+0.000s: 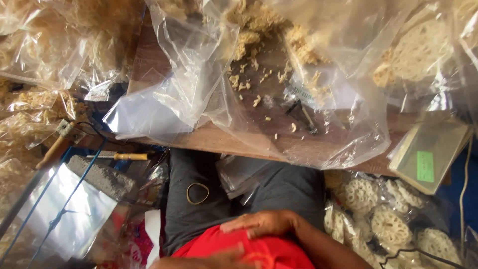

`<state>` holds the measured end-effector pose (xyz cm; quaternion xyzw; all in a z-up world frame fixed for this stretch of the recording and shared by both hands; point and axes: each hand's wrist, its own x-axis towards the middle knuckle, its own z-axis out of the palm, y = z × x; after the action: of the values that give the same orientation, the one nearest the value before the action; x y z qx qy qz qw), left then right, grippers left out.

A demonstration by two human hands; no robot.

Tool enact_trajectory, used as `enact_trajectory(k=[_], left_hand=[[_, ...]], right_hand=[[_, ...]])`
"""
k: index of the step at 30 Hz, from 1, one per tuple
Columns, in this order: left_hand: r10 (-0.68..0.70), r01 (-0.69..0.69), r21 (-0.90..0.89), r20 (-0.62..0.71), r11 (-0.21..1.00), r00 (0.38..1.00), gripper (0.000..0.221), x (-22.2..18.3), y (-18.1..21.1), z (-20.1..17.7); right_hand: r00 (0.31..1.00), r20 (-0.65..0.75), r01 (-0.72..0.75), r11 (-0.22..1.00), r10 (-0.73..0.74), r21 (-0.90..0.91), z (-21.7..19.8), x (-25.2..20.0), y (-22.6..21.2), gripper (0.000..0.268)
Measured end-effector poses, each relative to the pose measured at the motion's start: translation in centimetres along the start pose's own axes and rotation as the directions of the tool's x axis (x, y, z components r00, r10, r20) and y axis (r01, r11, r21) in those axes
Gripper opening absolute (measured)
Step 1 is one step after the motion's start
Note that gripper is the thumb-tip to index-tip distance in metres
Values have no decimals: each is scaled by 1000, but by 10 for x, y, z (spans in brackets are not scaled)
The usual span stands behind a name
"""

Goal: Sorting and packaging small food items into plastic bags and sealing them using a manual impulse sealer.

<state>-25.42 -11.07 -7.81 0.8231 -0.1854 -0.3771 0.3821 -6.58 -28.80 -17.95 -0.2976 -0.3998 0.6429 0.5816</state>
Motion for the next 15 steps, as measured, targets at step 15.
enact_trajectory(k=[15], left_hand=[[-144, 580, 338, -763, 741, 630, 17, -17, -78, -200]], right_hand=[[731, -611, -447, 890, 304, -92, -9, 4, 30, 46]])
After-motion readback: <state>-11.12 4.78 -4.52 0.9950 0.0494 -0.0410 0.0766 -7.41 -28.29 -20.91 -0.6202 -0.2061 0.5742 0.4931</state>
